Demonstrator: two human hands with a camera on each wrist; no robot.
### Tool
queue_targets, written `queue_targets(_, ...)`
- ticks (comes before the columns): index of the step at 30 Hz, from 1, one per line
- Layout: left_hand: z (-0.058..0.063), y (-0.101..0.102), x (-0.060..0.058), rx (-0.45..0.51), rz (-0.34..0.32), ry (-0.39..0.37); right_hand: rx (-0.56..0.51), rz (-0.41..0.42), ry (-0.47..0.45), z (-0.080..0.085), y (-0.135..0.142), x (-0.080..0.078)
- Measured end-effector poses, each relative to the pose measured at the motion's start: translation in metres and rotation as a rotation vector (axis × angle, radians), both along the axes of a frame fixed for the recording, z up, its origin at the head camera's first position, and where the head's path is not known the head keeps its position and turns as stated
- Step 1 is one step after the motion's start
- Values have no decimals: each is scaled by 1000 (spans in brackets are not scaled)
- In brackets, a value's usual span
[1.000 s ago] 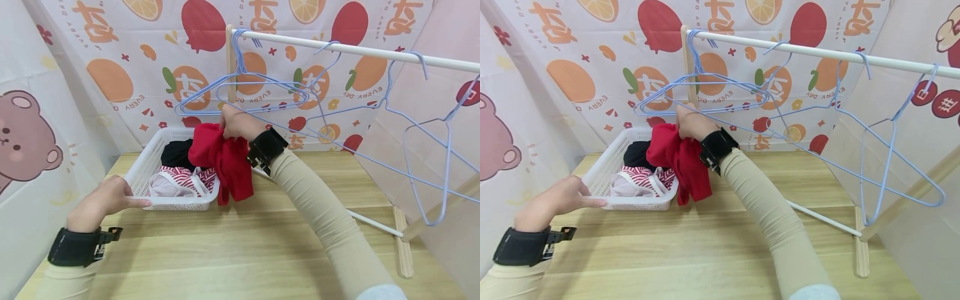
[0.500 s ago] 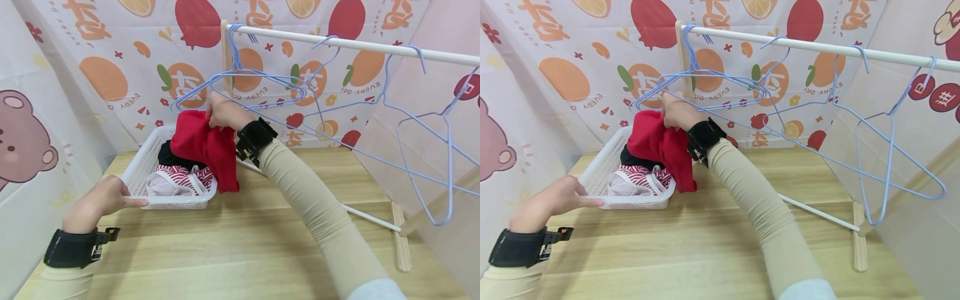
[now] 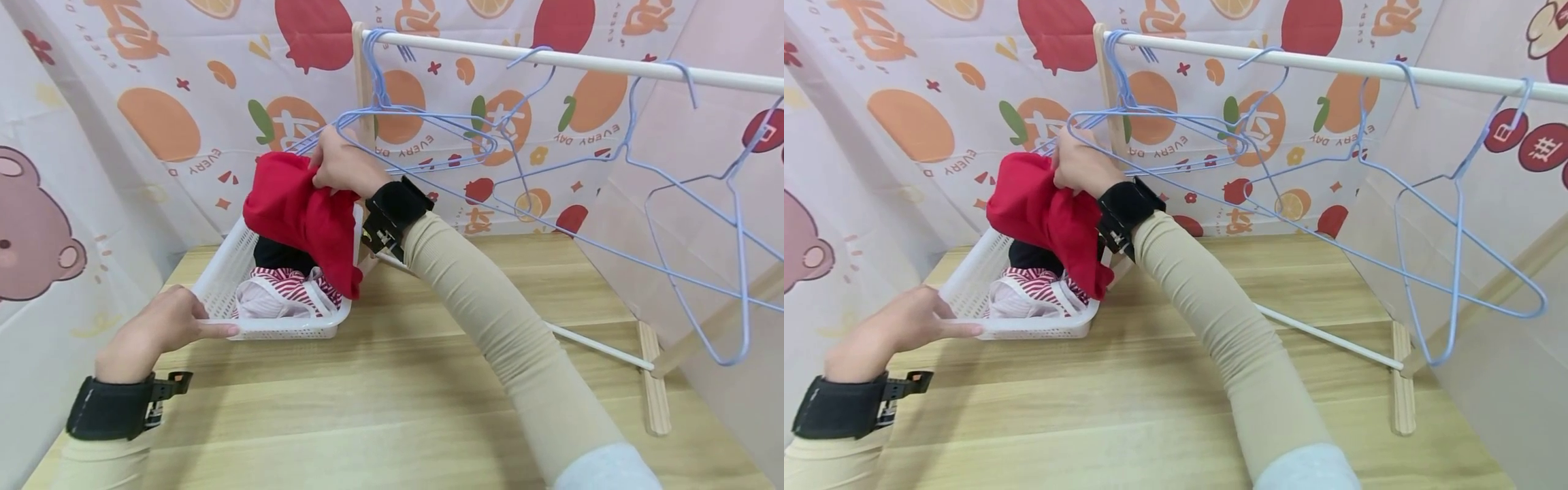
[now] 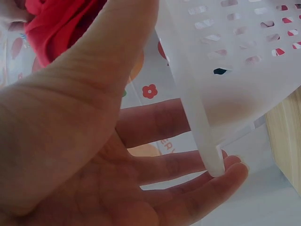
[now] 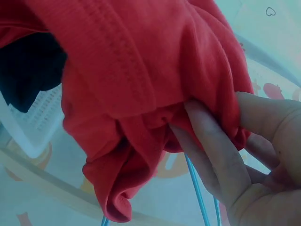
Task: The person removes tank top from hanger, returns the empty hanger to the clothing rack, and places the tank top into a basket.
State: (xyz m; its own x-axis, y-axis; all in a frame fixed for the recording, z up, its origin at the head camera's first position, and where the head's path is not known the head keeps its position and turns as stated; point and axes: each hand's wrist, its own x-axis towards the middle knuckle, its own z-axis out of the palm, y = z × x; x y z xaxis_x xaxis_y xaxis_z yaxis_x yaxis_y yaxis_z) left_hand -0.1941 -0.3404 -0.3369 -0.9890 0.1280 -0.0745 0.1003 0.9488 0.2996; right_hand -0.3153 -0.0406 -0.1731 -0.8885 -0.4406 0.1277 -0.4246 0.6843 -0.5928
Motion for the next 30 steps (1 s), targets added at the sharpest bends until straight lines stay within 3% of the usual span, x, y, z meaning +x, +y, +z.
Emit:
queue_targets(2, 1, -1, 0, 1, 6, -10, 13, -12, -14, 3, -5, 0)
queue_targets(9, 2, -1, -1, 2, 6, -19, 76, -88, 100, 8, -18, -5)
queue_targets(14, 2, -2, 0, 2, 6, -25, 80, -120, 95, 8, -24, -7)
queue_targets(19, 1, -2, 0, -1, 3, -22, 146, -160, 201, 4, -32, -10)
queue_targets(25, 1, 0, 1, -7, -4, -5, 170, -131, 293, -3, -36, -8)
queue_targets(30, 2, 0, 1, -6, -8, 5, 128, -92, 266, -5, -36, -5)
